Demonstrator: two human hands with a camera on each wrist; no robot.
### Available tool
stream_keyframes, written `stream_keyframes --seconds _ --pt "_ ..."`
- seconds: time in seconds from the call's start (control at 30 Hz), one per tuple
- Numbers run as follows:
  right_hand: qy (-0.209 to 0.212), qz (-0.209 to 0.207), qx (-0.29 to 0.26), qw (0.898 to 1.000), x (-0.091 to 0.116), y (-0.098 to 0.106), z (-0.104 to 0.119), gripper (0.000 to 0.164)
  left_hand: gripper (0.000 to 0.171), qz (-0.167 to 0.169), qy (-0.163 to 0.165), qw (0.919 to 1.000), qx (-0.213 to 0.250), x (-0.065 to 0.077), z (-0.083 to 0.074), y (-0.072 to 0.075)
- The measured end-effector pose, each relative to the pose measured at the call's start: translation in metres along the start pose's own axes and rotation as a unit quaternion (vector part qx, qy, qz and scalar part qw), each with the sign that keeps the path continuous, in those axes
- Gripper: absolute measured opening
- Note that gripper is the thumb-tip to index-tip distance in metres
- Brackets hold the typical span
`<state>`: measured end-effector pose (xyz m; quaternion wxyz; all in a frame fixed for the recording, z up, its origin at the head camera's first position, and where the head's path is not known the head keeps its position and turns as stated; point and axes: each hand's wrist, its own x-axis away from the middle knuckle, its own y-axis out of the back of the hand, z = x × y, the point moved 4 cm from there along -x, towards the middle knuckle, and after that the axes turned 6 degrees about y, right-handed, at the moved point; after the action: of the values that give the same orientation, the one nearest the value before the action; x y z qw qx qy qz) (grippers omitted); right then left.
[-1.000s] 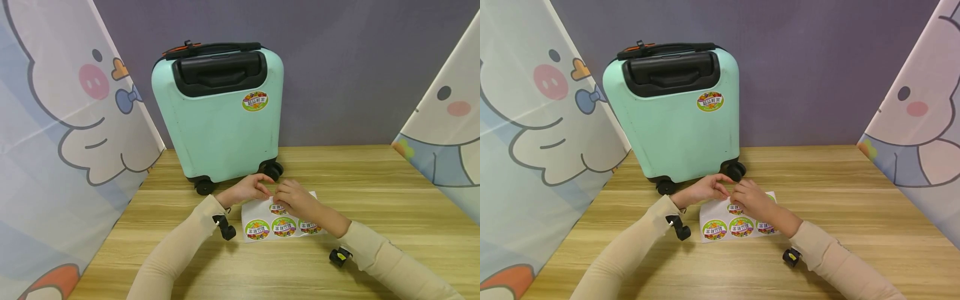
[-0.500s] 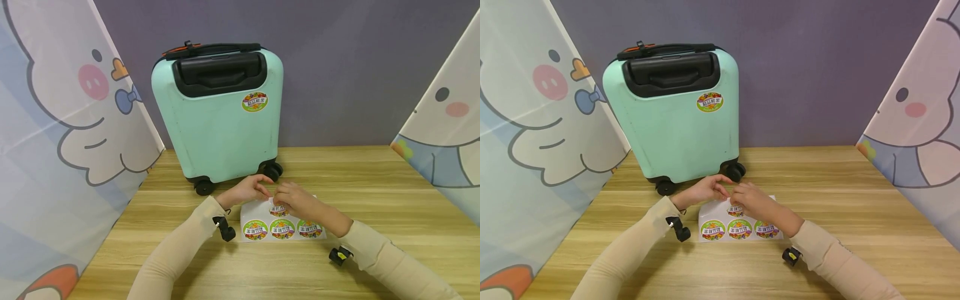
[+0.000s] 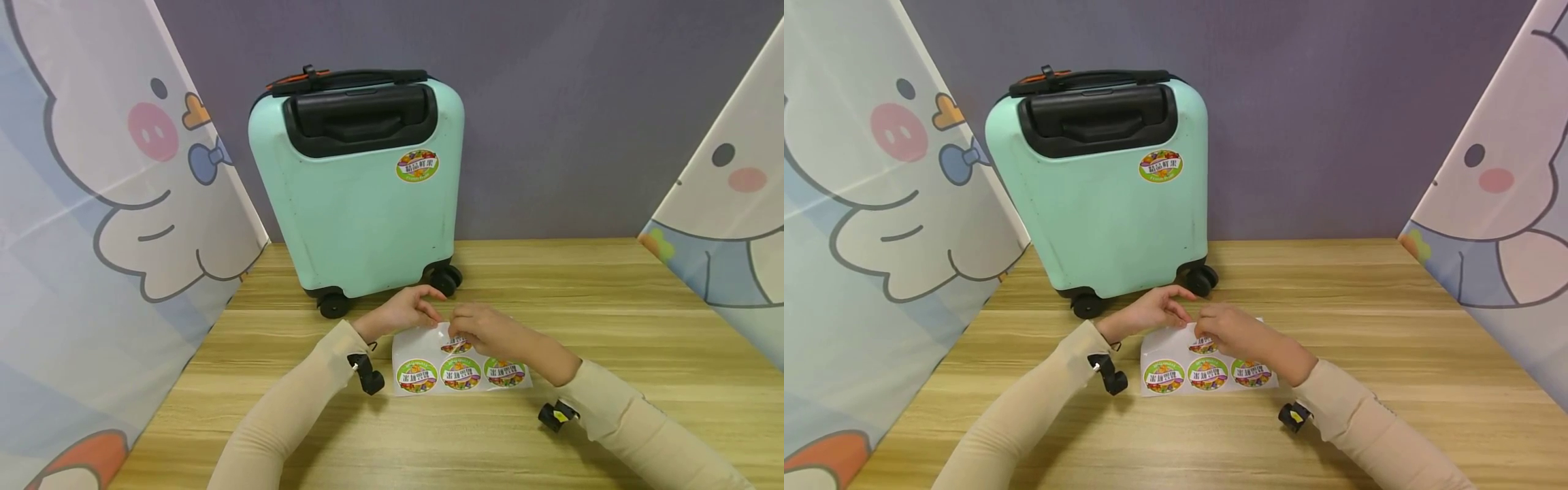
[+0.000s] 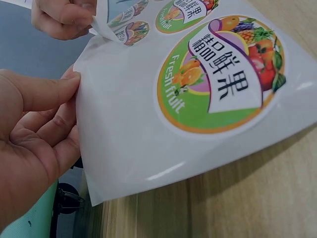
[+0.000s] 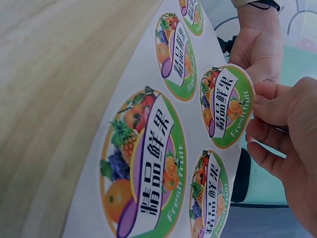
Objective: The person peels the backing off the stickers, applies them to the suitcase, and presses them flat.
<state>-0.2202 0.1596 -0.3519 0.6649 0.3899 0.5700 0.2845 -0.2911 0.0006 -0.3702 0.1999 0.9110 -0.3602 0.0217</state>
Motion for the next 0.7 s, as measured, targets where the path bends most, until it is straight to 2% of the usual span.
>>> stream_keyframes --seconds 0.4,0.7 --pt "-0.02 0.021 -0.039 0.999 -0.0011 0.0023 0.0003 0.027 0.052 0.0 -0.006 1.0 -0.005 0.0006 0.0017 -0.0001" --pt "-0.056 0.023 -0.075 0.995 -0.0016 0.0059 0.0008 0.026 0.051 -0.003 -0.012 0.9998 -0.016 0.0016 0.0031 0.0021"
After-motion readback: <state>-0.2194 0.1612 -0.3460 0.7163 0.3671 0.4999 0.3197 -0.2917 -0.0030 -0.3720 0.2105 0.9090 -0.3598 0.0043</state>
